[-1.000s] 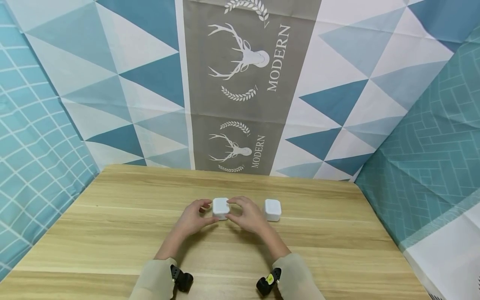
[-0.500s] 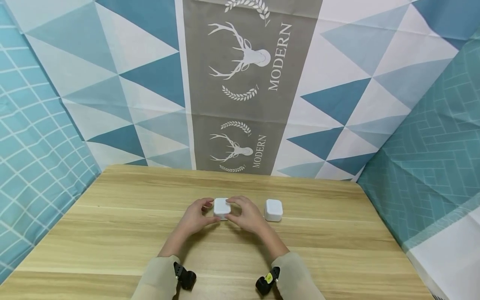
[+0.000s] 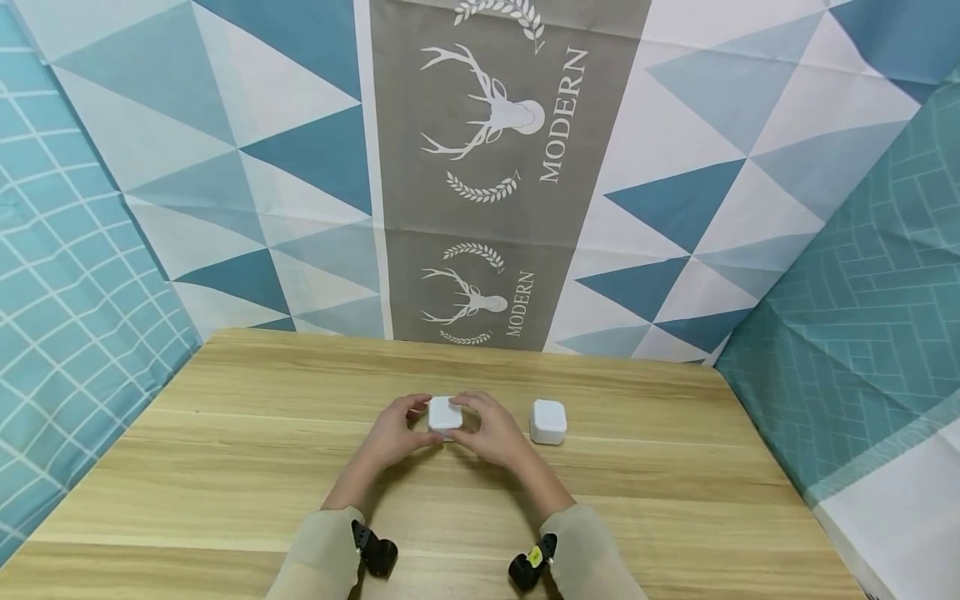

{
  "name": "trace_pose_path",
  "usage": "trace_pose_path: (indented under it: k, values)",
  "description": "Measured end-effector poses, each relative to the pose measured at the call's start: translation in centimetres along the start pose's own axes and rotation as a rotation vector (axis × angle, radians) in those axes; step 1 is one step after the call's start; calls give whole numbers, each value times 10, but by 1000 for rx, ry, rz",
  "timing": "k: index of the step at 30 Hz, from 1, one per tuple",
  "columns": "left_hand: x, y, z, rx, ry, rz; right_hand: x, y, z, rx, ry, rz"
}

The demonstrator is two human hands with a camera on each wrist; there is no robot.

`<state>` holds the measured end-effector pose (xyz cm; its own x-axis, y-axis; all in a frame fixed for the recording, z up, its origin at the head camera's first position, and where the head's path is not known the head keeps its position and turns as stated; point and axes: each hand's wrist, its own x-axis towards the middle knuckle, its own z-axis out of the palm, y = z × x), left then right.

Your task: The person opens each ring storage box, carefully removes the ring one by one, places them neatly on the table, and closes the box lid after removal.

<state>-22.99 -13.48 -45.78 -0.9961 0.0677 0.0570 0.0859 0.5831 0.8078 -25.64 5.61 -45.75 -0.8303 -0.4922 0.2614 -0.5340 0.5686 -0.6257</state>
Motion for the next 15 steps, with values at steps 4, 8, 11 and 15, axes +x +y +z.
trace_pose_path:
  k: [4, 8, 11, 15]
  values:
    - [0, 1, 2, -15, -6, 10, 0, 0, 1, 9, -4, 3]
    - [0, 2, 3, -18, -8, 16, 0, 0, 1, 11, -7, 13]
    - [1, 2, 3, -16, -8, 11, 1, -1, 1, 13, -9, 11]
    - [1, 2, 4, -17, -10, 0, 1, -1, 2, 22, -18, 10]
